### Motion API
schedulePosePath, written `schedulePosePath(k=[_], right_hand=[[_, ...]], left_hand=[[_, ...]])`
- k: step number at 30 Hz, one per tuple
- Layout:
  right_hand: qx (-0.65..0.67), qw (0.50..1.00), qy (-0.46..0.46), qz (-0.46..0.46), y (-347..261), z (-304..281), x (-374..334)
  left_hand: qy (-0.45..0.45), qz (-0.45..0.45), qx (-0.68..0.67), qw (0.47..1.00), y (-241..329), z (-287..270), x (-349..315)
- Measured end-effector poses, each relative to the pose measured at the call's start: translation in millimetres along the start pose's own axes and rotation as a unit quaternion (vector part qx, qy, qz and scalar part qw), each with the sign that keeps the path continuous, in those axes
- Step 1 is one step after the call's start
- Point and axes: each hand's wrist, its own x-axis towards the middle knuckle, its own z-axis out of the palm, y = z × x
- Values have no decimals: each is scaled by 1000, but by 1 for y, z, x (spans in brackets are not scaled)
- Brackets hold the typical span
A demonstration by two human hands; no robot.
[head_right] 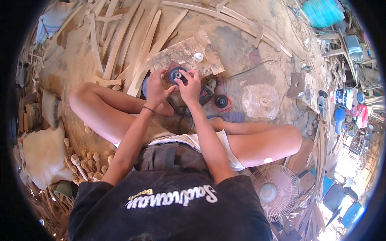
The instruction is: The person cuts a piece of sandpaper with scissors, applies it to a sanding disk, and uses a handheld power tool to sand a wooden furniture leg while seated on the floor of a workshop.
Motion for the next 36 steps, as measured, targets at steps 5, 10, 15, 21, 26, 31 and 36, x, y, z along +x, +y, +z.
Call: schedulePosePath(k=[5,10,15,21,26,31,36], right_hand=[[-31,999,41,-2,7,20,-4],[-39,998,40,9,8,23,-3],[-50,998,43,11,4,26,-3],[-58,998,34,18,5,27,-4],[-55,998,34,16,4,26,-3],[-23,998,39,39,3,23,0],[52,995,32,73,10,16,1]], left_hand=[[-3,-8,37,999,-5,10,1],[24,15,62,998,-9,13,2],[7,2,46,999,-11,15,2],[4,8,51,999,-12,14,0],[5,11,60,998,-13,16,1],[22,10,60,998,-14,18,1],[28,14,47,998,-14,17,2]])
